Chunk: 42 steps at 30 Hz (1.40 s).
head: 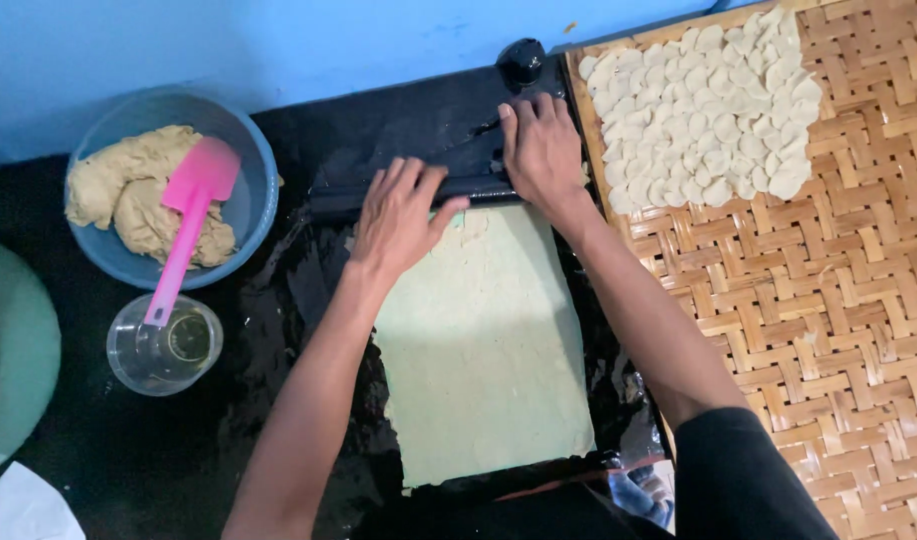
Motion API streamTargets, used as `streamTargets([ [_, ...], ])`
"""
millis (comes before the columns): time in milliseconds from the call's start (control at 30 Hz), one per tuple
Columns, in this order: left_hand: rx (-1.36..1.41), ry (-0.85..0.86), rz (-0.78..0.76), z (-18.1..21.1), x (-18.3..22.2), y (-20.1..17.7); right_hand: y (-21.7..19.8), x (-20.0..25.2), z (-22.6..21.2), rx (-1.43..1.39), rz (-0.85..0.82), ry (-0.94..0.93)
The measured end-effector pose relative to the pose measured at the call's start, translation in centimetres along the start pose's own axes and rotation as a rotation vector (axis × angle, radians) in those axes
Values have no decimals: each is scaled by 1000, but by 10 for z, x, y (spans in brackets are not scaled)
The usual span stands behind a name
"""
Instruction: Rolling out dough and cutting it into small circular shapes using a round cutter.
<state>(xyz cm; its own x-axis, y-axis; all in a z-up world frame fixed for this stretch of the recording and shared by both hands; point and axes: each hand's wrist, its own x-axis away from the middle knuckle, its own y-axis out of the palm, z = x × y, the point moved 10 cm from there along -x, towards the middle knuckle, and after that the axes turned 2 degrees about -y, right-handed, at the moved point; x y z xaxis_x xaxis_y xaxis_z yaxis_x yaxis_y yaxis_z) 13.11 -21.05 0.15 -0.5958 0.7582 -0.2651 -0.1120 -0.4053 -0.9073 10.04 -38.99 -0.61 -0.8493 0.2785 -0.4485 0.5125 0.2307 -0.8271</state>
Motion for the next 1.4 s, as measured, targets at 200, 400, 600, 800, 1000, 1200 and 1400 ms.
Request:
streamTargets([
  [200, -1, 182, -5, 20, 14, -13, -33, 17, -24, -41, 90, -49],
  [400, 35, 113, -133, 33, 41, -7, -41, 66, -51, -26, -91, -89],
  [600, -60, 69, -34, 38, 54, 8, -15, 86, -45, 105, -200, -114],
  [800, -73, -63, -120, 55, 105, 38, -28, 140, -55, 113, -270, -81],
  [1000, -61, -148, -77, 42, 69, 38, -16, 110, -50, 99, -289, -49],
  [1200, -68, -179, -64, 7, 0, 41, 15, 53, -25, 150, -266, -31],
  [1400, -107, -124, -31, 35, 42, 33, -10, 93, -45, 135, -244, -38],
])
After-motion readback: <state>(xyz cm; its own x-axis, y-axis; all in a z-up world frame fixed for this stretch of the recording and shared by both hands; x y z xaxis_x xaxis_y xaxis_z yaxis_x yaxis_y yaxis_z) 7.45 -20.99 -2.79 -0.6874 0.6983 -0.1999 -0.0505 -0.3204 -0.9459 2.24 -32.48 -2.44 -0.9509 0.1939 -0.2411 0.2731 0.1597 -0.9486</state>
